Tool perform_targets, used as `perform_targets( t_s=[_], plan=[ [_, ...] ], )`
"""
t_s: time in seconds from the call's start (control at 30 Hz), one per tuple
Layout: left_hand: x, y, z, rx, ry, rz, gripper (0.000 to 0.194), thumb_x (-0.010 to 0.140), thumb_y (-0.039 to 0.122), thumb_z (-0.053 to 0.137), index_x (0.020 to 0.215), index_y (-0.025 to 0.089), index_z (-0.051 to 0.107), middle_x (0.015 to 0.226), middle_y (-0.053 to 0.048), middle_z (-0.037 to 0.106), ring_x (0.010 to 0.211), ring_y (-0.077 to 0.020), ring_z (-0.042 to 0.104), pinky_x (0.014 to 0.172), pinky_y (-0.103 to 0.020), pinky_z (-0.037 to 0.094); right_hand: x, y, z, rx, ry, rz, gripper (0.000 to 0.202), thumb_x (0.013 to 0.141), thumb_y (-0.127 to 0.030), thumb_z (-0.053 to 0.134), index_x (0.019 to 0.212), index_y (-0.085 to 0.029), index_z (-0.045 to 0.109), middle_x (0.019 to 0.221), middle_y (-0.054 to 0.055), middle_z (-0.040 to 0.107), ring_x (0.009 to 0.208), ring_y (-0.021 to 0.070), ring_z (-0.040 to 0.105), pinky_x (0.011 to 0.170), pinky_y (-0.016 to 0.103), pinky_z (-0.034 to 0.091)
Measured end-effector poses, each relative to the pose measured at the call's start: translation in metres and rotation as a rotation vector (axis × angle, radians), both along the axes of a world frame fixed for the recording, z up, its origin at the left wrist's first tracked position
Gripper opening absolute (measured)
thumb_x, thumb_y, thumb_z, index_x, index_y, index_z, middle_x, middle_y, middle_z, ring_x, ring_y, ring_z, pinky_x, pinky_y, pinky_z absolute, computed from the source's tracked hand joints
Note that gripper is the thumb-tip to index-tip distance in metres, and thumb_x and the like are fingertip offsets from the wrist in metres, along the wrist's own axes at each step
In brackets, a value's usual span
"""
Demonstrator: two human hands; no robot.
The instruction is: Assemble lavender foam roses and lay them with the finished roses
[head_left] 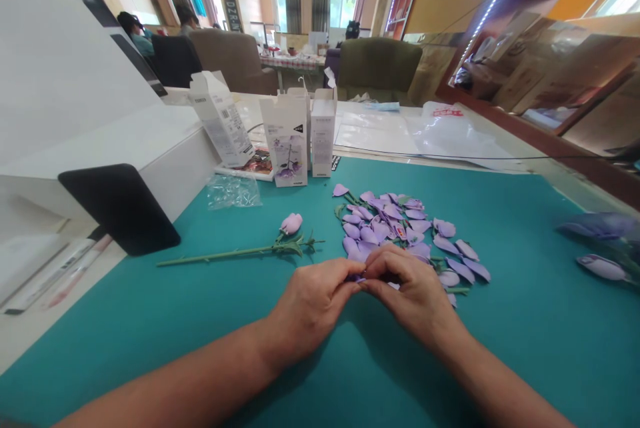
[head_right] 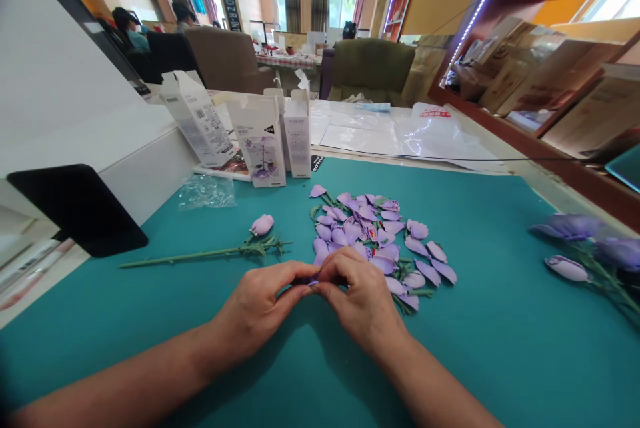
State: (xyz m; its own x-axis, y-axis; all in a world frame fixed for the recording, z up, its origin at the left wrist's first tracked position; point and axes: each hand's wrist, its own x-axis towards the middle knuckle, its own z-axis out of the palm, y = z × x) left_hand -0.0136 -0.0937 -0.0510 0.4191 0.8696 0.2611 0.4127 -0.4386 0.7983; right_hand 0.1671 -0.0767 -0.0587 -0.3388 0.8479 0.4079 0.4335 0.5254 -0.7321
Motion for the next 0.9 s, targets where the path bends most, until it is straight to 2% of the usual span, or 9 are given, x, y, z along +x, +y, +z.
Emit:
perform_targets(
  t_s=[0.1, 0.27, 0.33, 0.37, 0.47, 0.6, 0.7, 0.8, 0.9],
  plan=[
    [0.000, 0.002, 0.004, -0.101, -0.079, 0.018, 0.021, 0.089, 0.022, 0.055, 0.106, 0.022, 0.068, 0.100, -0.002, 0.073, 0.092, -0.0179, 0.067, 0.081, -0.029, 0.048, 0.000, 0.001, 0.002, 0.015, -0.003, 0.004, 0.016, 0.081, -0.018, 0.063, 0.068, -0.020, 0.056, 0.072, 0.001, 0.061, 0.066, 0.0133, 0.057, 0.057, 0.024, 0.043],
    [0.002, 0.011, 0.009, -0.538, -0.407, 0.066, 0.023, 0.076, 0.025, 0.069, 0.097, 0.017, 0.067, 0.093, -0.005, 0.073, 0.088, -0.0192, 0.066, 0.078, -0.030, 0.050, 0.000, 0.000, 0.004, 0.018, -0.013, -0.014, 0.008, 0.084, -0.023, 0.062, 0.077, -0.021, 0.059, 0.074, 0.001, 0.063, 0.067, 0.0137, 0.058, 0.058, 0.024, 0.047],
    [0.002, 0.014, 0.008, -0.632, -0.471, 0.097, 0.023, 0.070, 0.023, 0.072, 0.091, 0.015, 0.066, 0.088, -0.004, 0.072, 0.083, -0.0181, 0.065, 0.077, -0.030, 0.049, 0.000, -0.001, 0.004, 0.035, -0.034, -0.021, 0.002, 0.085, -0.023, 0.061, 0.087, -0.021, 0.060, 0.078, 0.001, 0.065, 0.068, 0.0135, 0.061, 0.059, 0.024, 0.049],
    [0.002, 0.015, 0.008, -0.651, -0.490, 0.107, 0.022, 0.068, 0.023, 0.073, 0.088, 0.015, 0.066, 0.086, -0.004, 0.071, 0.082, -0.0172, 0.064, 0.077, -0.029, 0.048, 0.000, -0.001, 0.003, 0.053, -0.054, -0.012, 0.007, 0.086, -0.023, 0.059, 0.093, -0.022, 0.061, 0.081, 0.002, 0.066, 0.069, 0.0134, 0.062, 0.061, 0.023, 0.051],
    [0.001, 0.017, 0.006, -0.660, -0.518, 0.122, 0.025, 0.065, 0.023, 0.075, 0.087, 0.015, 0.065, 0.079, -0.001, 0.067, 0.075, -0.0144, 0.061, 0.073, -0.028, 0.045, 0.002, -0.003, 0.003, 0.151, -0.149, 0.033, 0.019, 0.089, -0.021, 0.055, 0.106, -0.022, 0.062, 0.093, 0.005, 0.068, 0.077, 0.0142, 0.065, 0.066, 0.024, 0.054],
    [0.001, 0.015, 0.007, -0.640, -0.488, 0.134, 0.039, 0.064, 0.024, 0.076, 0.100, 0.016, 0.061, 0.070, 0.002, 0.060, 0.066, -0.0116, 0.056, 0.066, -0.026, 0.042, 0.004, -0.003, 0.004, 0.282, -0.236, 0.035, 0.017, 0.088, -0.020, 0.053, 0.101, -0.021, 0.064, 0.096, 0.007, 0.068, 0.079, 0.0155, 0.066, 0.068, 0.025, 0.055],
    [0.002, 0.012, 0.008, -0.612, -0.454, 0.132, 0.038, 0.069, 0.023, 0.072, 0.104, 0.016, 0.060, 0.070, 0.002, 0.060, 0.065, -0.0118, 0.055, 0.065, -0.026, 0.042, 0.004, -0.004, 0.004, 0.318, -0.273, 0.065, 0.020, 0.086, -0.021, 0.055, 0.103, -0.021, 0.064, 0.097, 0.007, 0.068, 0.075, 0.0155, 0.066, 0.063, 0.024, 0.055],
    [0.001, 0.012, 0.009, -0.554, -0.380, 0.078, 0.038, 0.072, 0.024, 0.068, 0.108, 0.017, 0.059, 0.073, 0.001, 0.062, 0.069, -0.0135, 0.058, 0.066, -0.027, 0.045, 0.002, -0.005, 0.004, 0.310, -0.269, 0.054, 0.018, 0.086, -0.023, 0.056, 0.101, -0.021, 0.065, 0.094, 0.008, 0.068, 0.071, 0.0158, 0.065, 0.061, 0.025, 0.055],
    [-0.011, 0.017, 0.014, -0.376, -0.247, 0.099, 0.029, 0.080, 0.027, 0.061, 0.108, 0.019, 0.060, 0.084, -0.002, 0.068, 0.078, -0.0159, 0.062, 0.073, -0.030, 0.048, 0.003, -0.002, 0.002, 0.170, -0.199, 0.009, 0.016, 0.084, -0.025, 0.058, 0.098, -0.022, 0.066, 0.092, 0.007, 0.068, 0.072, 0.0170, 0.065, 0.063, 0.028, 0.054]
  ],
)
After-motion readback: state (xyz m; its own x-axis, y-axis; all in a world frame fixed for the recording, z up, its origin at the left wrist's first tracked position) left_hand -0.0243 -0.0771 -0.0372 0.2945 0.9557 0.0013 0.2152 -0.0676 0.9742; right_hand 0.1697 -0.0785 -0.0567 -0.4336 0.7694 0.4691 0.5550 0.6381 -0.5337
